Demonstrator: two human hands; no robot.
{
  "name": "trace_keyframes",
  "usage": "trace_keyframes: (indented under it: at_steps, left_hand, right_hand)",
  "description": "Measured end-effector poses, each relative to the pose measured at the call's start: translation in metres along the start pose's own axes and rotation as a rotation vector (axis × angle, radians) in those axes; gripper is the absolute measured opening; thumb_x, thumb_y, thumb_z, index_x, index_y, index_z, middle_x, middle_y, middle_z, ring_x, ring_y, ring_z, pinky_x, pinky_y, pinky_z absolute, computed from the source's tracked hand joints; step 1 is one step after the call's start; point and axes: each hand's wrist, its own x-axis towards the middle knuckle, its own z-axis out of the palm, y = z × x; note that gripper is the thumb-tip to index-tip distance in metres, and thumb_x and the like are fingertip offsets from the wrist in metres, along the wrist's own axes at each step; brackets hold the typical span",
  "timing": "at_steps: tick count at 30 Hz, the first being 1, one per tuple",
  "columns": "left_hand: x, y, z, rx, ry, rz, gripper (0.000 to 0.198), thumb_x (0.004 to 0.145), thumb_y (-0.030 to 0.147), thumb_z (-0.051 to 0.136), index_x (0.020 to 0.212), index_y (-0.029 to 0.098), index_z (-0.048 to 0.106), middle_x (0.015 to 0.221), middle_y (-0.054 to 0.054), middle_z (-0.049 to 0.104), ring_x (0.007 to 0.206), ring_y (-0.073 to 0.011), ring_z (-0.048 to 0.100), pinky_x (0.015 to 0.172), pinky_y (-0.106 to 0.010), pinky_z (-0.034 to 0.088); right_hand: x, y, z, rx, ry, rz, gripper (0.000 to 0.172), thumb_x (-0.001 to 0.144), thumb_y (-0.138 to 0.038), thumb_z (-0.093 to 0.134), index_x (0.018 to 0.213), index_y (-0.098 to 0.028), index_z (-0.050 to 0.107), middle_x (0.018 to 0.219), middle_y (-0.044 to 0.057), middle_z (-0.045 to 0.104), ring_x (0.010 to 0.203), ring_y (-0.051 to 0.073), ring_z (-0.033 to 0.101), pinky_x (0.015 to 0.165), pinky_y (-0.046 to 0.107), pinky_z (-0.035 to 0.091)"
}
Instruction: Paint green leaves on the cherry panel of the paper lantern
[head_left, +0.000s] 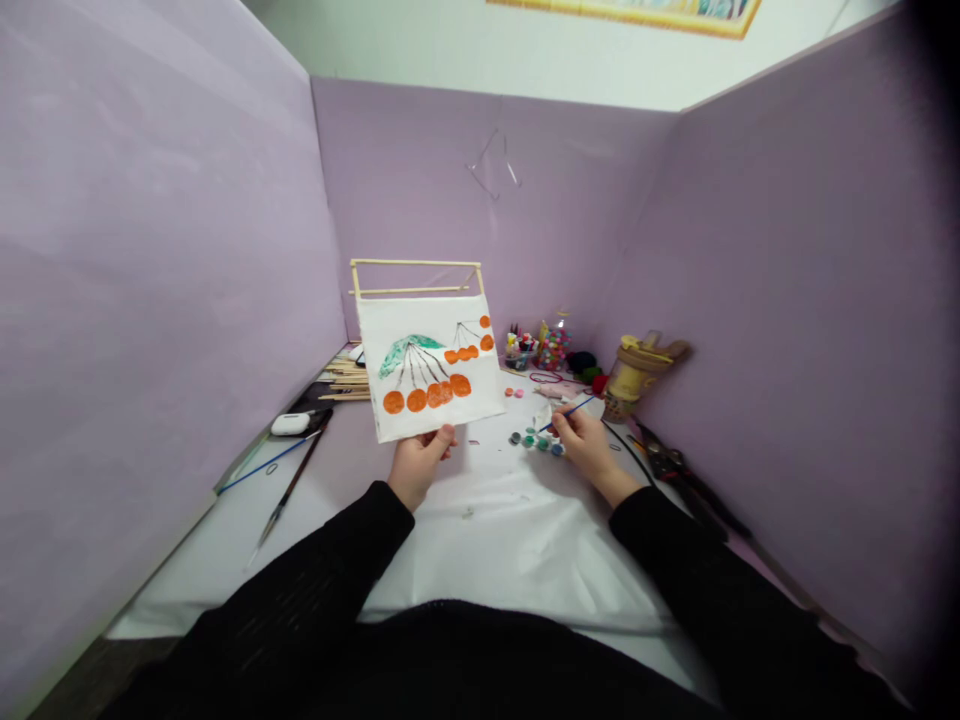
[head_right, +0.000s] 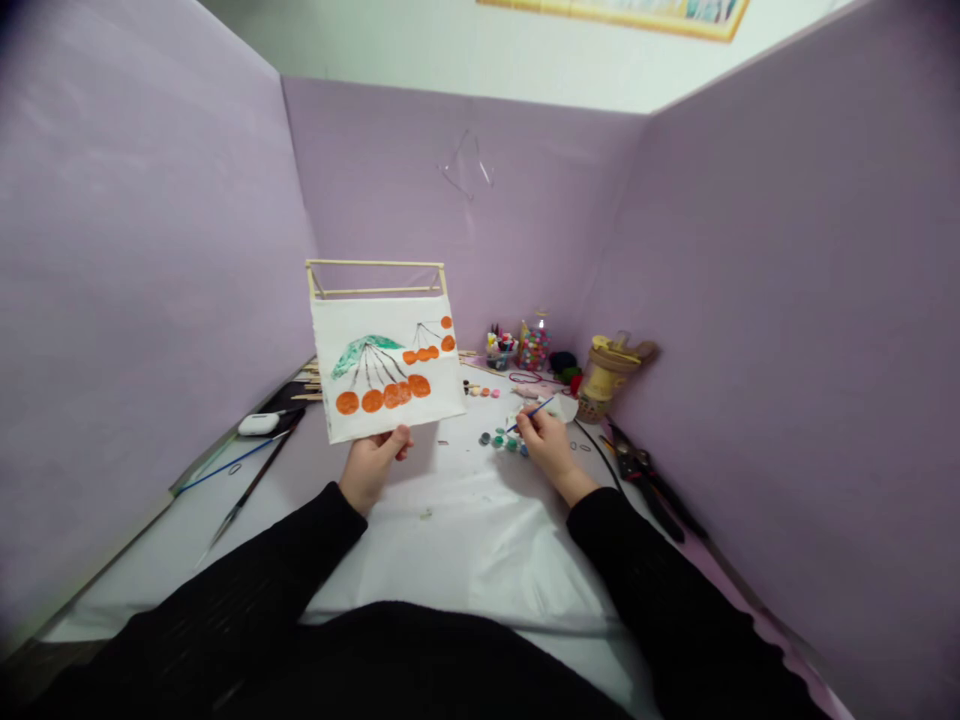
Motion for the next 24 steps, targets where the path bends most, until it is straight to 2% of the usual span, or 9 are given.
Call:
trace_keyframes:
  at_steps: [5,8,24]
  left_hand:
    - [-0.0008,0.0012,0.0006,-0.013,0.003,-0.004,0.043,0.063,0.056,0.071,0.067,0.014,0.060,0.059,-0.001,0.059,0.051,-0.0098,0.049,0.052,-0.024,0.044]
    - [-0.0013,0.0027,0.0013,-0.018,0.011,-0.017,0.043,0.062,0.056,0.072,0.066,0.014,0.060,0.059,-0.001,0.060,0.051,-0.0099,0.049,0.052,-0.024,0.044]
    - [0.0012,-0.0036,-0.0010,-0.008,-0.004,-0.016,0.045,0.063,0.057,0.072,0.064,0.014,0.061,0.059,-0.002,0.060,0.051,-0.0102,0.050,0.052,-0.025,0.044]
  right_hand:
    - [-0.0020,-0.0016,0.0024,-0.159,-0.027,-0.235,0.020,0.087,-0.035,0.046,0.074,-0.021,0.054,0.060,0.001,0.058,0.053,0.014,0.051,0.055,0.028,0.040]
    - [-0.0020,-0.0025,0.0035,-0.193,-0.030,-0.316,0.019,0.088,-0.032,0.046,0.075,-0.021,0.054,0.062,0.002,0.058,0.055,0.015,0.052,0.057,0.028,0.042]
    - [-0.0019,0.0010,0.0051,-0.203,-0.040,-0.328,0.018,0.088,-0.031,0.046,0.080,-0.019,0.057,0.065,0.002,0.060,0.057,0.015,0.053,0.058,0.028,0.041]
